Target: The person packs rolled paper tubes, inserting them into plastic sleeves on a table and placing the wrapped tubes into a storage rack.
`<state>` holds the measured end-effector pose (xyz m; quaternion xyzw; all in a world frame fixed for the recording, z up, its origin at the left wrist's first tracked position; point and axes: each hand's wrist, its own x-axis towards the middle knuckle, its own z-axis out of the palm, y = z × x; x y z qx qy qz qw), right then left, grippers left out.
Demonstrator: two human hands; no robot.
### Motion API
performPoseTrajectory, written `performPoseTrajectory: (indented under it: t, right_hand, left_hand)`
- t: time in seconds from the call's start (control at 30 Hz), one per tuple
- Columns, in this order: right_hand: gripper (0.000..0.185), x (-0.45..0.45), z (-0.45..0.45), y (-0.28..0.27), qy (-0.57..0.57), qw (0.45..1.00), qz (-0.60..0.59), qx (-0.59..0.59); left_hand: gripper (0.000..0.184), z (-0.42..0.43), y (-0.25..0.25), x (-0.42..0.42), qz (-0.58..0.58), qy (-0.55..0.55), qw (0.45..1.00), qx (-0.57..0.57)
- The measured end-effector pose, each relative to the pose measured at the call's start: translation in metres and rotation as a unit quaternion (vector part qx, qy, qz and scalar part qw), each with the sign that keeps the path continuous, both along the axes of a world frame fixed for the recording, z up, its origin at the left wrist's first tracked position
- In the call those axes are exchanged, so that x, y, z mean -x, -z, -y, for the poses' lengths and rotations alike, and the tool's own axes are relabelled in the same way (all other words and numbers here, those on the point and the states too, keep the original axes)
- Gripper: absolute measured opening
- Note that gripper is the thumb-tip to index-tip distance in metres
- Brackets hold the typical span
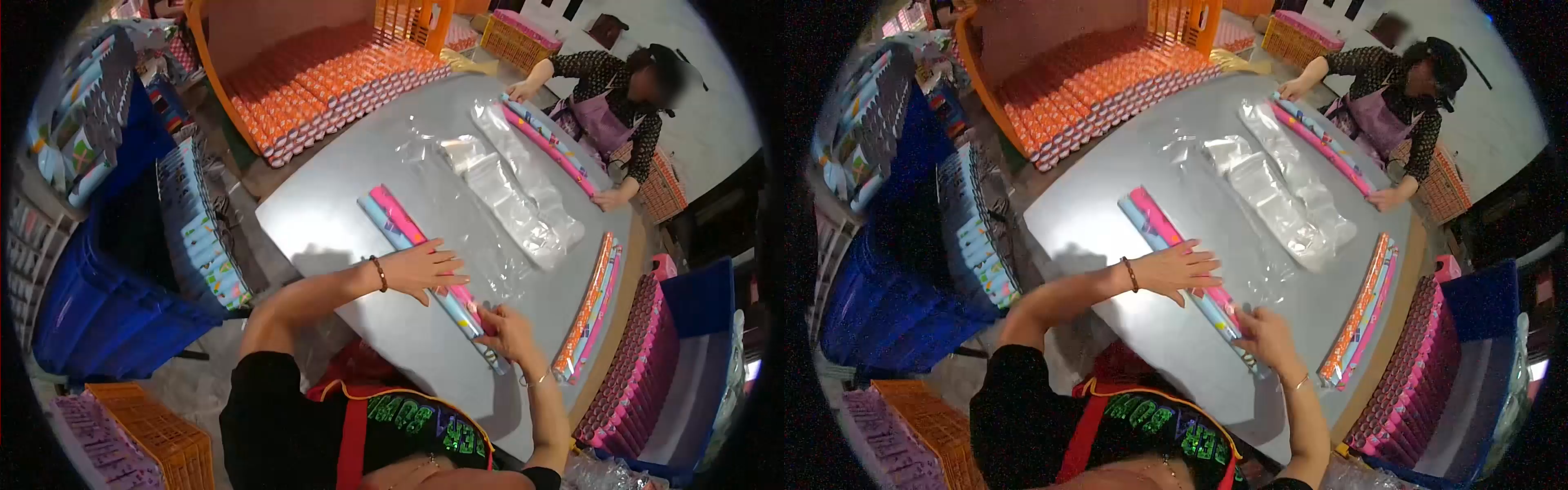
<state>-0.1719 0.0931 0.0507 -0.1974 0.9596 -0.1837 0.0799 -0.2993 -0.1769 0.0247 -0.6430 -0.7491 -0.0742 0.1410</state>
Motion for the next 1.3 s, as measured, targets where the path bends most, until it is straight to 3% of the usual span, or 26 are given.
performPoseTrajectory:
  t: [0.1, 0.17, 0.2, 0.3, 0.33, 0.47, 0.63, 0.7, 0.77, 0.83, 0.87, 0.9, 0.93, 0.97, 1.0, 1.13, 1.23, 1.3]
  right_hand:
    - [0.06, 0.003, -0.004, 0.002, -0.009, 1.0, -0.005, -0.019]
    - [0.059, 0.002, -0.003, 0.002, -0.004, 1.0, 0.016, -0.016]
    - [0.059, 0.0, -0.005, 0.007, 0.005, 1.0, 0.024, -0.009]
    - [0.058, -0.005, 0.008, 0.006, -0.002, 0.997, -0.077, -0.018]
    - [0.053, -0.009, 0.026, -0.008, 0.024, 0.996, -0.085, -0.003]
    - [0.047, -0.018, 0.053, 0.021, 0.111, 0.982, -0.118, 0.093]
    - [0.05, -0.022, 0.057, 0.034, 0.173, 0.975, -0.131, 0.042]
    - [0.049, -0.021, 0.058, 0.028, 0.174, 0.977, -0.117, 0.05]
    - [0.046, -0.02, 0.061, 0.022, 0.184, 0.975, -0.102, 0.073]
    - [0.047, -0.017, 0.06, 0.021, 0.199, 0.973, -0.022, 0.115]
    - [0.045, -0.017, 0.058, 0.023, 0.181, 0.974, -0.089, 0.104]
    - [0.042, -0.019, 0.059, 0.024, 0.16, 0.971, -0.152, 0.092]
    - [0.042, -0.021, 0.058, 0.023, 0.189, 0.965, -0.162, 0.087]
    - [0.044, -0.021, 0.059, 0.022, 0.183, 0.97, -0.133, 0.094]
    - [0.045, -0.021, 0.058, 0.02, 0.174, 0.974, -0.102, 0.104]
    - [0.049, -0.024, 0.059, 0.022, 0.179, 0.973, -0.126, 0.074]
    - [0.05, -0.022, 0.058, 0.023, 0.164, 0.975, -0.132, 0.066]
    - [0.051, -0.022, 0.055, 0.025, 0.16, 0.976, -0.132, 0.07]
  left_hand:
    - [0.074, 0.002, 0.038, 0.019, 0.095, -0.024, 0.995, 0.019]
    - [0.068, 0.004, 0.026, 0.015, 0.057, -0.017, 0.998, 0.028]
    - [0.061, 0.005, 0.031, 0.015, 0.001, -0.016, 0.999, -0.033]
    - [0.058, 0.005, 0.031, 0.012, -0.012, -0.022, 0.999, -0.049]
    - [0.056, 0.007, 0.03, 0.012, 0.0, -0.022, 0.999, -0.036]
    - [0.052, 0.007, 0.037, 0.014, 0.012, -0.012, 0.999, -0.044]
    - [0.052, 0.01, 0.03, 0.016, 0.055, -0.02, 0.998, -0.015]
    - [0.054, 0.01, 0.026, 0.035, 0.117, 0.042, 0.992, -0.038]
    - [0.053, 0.029, 0.02, 0.075, 0.05, -0.06, 0.994, -0.074]
    - [0.047, 0.062, -0.014, 0.137, 0.01, -0.142, 0.97, -0.195]
    - [0.035, 0.079, -0.038, 0.166, 0.156, -0.339, 0.923, -0.098]
    - [0.021, 0.097, -0.042, 0.181, -0.155, -0.293, 0.909, -0.253]
    - [0.017, 0.127, -0.03, 0.225, -0.146, -0.342, 0.898, -0.237]
    - [0.033, 0.143, -0.054, 0.223, -0.1, -0.495, 0.862, -0.053]
    - [0.031, 0.161, -0.057, 0.242, -0.098, -0.526, 0.844, 0.041]
    - [0.037, 0.239, -0.008, 0.306, -0.184, -0.478, 0.857, 0.065]
    - [0.035, 0.227, -0.032, 0.299, -0.12, -0.469, 0.867, 0.121]
    - [0.035, 0.244, -0.01, 0.323, -0.153, -0.452, 0.873, 0.103]
